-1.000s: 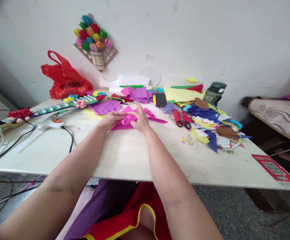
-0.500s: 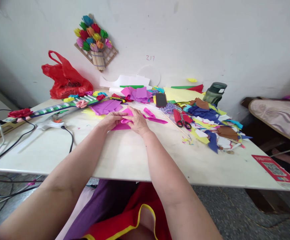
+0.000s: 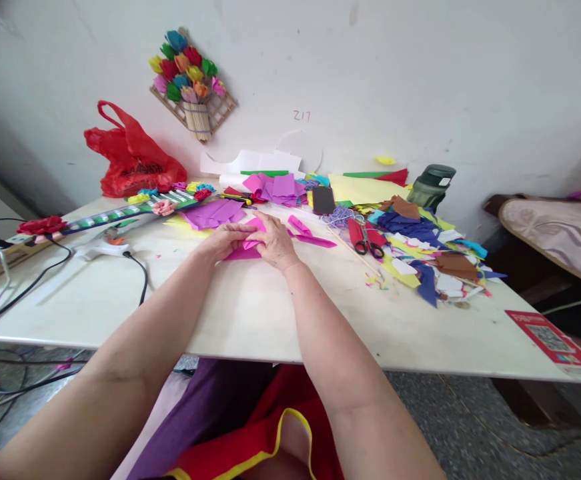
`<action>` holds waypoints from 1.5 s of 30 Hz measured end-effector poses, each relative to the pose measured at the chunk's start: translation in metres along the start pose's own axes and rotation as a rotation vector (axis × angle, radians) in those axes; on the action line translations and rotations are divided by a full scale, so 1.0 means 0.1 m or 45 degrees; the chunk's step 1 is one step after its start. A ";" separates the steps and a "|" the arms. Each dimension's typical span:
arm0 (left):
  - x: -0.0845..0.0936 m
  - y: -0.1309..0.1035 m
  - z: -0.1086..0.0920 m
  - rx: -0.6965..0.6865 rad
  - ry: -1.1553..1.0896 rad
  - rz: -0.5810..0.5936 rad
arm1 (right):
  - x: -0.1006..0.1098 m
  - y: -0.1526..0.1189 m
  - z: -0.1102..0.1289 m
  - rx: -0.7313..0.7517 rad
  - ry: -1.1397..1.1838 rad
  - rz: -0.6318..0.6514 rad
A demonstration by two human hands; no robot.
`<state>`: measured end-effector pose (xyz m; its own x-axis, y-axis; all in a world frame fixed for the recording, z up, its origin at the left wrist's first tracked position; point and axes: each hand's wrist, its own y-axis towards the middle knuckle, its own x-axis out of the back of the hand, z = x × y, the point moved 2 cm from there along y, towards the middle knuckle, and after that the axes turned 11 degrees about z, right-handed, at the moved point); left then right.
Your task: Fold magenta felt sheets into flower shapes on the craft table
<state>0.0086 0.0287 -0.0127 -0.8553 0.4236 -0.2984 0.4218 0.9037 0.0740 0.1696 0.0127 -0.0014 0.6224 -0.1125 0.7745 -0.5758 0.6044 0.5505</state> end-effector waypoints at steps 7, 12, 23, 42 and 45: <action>-0.04 -0.01 -0.03 -0.015 0.038 -0.041 | -0.03 0.01 -0.04 -0.097 -0.038 0.010; -0.07 0.01 -0.06 -0.080 0.007 -0.107 | -0.05 0.01 -0.07 -0.165 0.007 -0.069; -0.13 -0.02 -0.10 -0.059 -0.118 -0.120 | -0.08 0.03 -0.16 -0.371 0.279 -0.200; -0.09 0.00 -0.02 -0.090 -0.040 -0.002 | -0.10 0.04 -0.14 -0.571 0.320 -0.158; -0.10 0.00 -0.03 -0.108 -0.031 -0.047 | -0.09 0.03 -0.14 -0.540 0.387 -0.214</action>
<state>0.0160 0.0248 -0.0073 -0.8618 0.3889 -0.3256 0.3620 0.9213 0.1422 0.1693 0.0266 -0.0109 0.8487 -0.0399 0.5274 -0.2305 0.8697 0.4365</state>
